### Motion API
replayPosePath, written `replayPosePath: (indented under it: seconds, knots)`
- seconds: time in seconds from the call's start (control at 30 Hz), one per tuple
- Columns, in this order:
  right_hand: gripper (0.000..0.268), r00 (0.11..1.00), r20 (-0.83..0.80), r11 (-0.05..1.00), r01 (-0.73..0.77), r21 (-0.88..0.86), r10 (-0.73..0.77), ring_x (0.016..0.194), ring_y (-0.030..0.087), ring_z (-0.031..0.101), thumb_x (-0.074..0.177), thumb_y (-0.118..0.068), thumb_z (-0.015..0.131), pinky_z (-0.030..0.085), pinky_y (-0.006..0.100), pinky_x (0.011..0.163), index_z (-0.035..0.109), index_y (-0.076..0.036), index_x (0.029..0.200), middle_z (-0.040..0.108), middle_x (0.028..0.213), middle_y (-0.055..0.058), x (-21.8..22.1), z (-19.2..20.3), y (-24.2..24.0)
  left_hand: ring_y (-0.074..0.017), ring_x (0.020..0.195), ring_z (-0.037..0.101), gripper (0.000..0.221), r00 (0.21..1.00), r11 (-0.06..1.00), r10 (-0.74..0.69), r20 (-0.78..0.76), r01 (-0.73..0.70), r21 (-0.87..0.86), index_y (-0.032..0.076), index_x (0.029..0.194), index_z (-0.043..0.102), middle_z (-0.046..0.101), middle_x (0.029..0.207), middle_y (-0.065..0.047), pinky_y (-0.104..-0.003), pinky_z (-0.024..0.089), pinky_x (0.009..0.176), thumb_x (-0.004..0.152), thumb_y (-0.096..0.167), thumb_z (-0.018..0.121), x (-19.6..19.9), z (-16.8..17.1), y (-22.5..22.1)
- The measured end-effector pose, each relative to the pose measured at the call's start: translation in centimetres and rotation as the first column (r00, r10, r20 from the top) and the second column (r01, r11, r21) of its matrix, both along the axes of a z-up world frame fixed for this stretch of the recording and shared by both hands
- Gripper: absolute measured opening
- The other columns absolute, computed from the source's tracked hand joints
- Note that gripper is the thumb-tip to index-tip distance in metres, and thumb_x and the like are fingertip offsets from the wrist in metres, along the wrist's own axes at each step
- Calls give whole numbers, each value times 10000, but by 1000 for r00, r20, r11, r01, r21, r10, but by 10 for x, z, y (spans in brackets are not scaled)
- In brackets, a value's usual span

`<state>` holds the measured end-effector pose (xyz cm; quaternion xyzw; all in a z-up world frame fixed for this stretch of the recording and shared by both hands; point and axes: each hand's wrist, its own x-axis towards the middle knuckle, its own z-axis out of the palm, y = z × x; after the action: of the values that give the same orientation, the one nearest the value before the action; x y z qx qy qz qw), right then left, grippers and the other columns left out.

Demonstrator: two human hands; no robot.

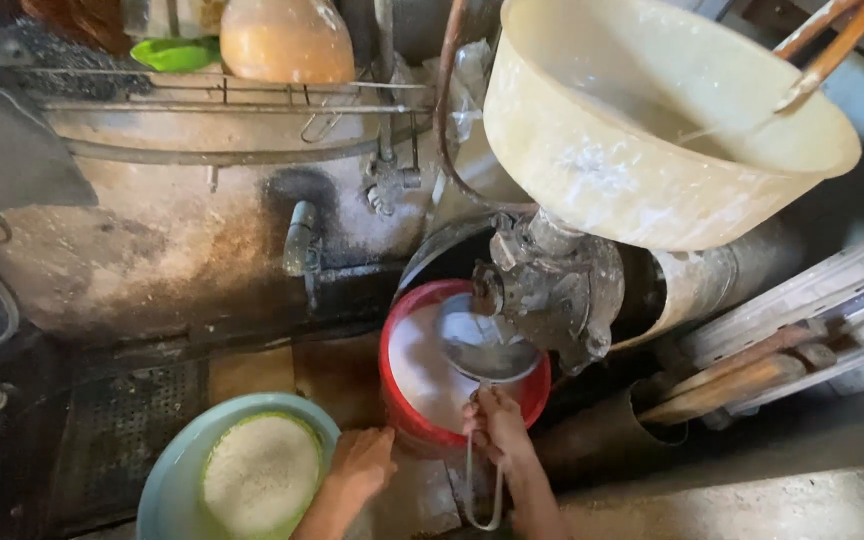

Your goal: Feeding soaked rice into a grinder and filtering the resulting liquid through a sieve into a bucket to make rice milk.

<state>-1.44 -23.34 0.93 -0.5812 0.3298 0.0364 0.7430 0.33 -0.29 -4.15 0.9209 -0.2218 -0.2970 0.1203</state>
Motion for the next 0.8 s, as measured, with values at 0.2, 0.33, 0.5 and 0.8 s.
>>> replayPosePath:
  seconds: [0.2,0.33,0.5,0.8]
  knots:
    - [509,986,77,986,-153,62,148,385,155,549,1058,-362,489,186,248,328,597,-48,674,620,549,111,-5,-8,-15,-340,1204,522,260,991,999,38,-131,-34,32,139,1132,534,589,1235,-111,-445,389,1011,946,311,591,2,4,5]
    - [318,1000,15,1000,-2,11,2,424,163,585,1060,-304,488,212,237,302,552,-81,842,652,648,81,-7,-1,1,-353,1126,570,270,999,999,1,-42,-3,-38,104,1135,559,631,1156,-134,-451,410,983,958,299,620,0,24,7]
    - [284,1000,-15,998,-7,70,8,389,177,529,1046,-316,510,207,243,292,584,-75,916,628,648,79,-3,-11,-9,-352,1042,615,204,999,1000,-24,-47,23,-13,138,1091,568,637,1129,-123,-474,441,910,925,257,581,1,21,2]
    - [262,1000,-2,1000,0,-23,0,431,213,613,1050,-321,469,196,236,316,482,-105,902,664,677,118,-3,-21,-7,-296,1031,657,312,996,995,-74,-51,77,69,119,1141,569,674,1092,-90,-421,491,840,973,375,623,5,20,-3]
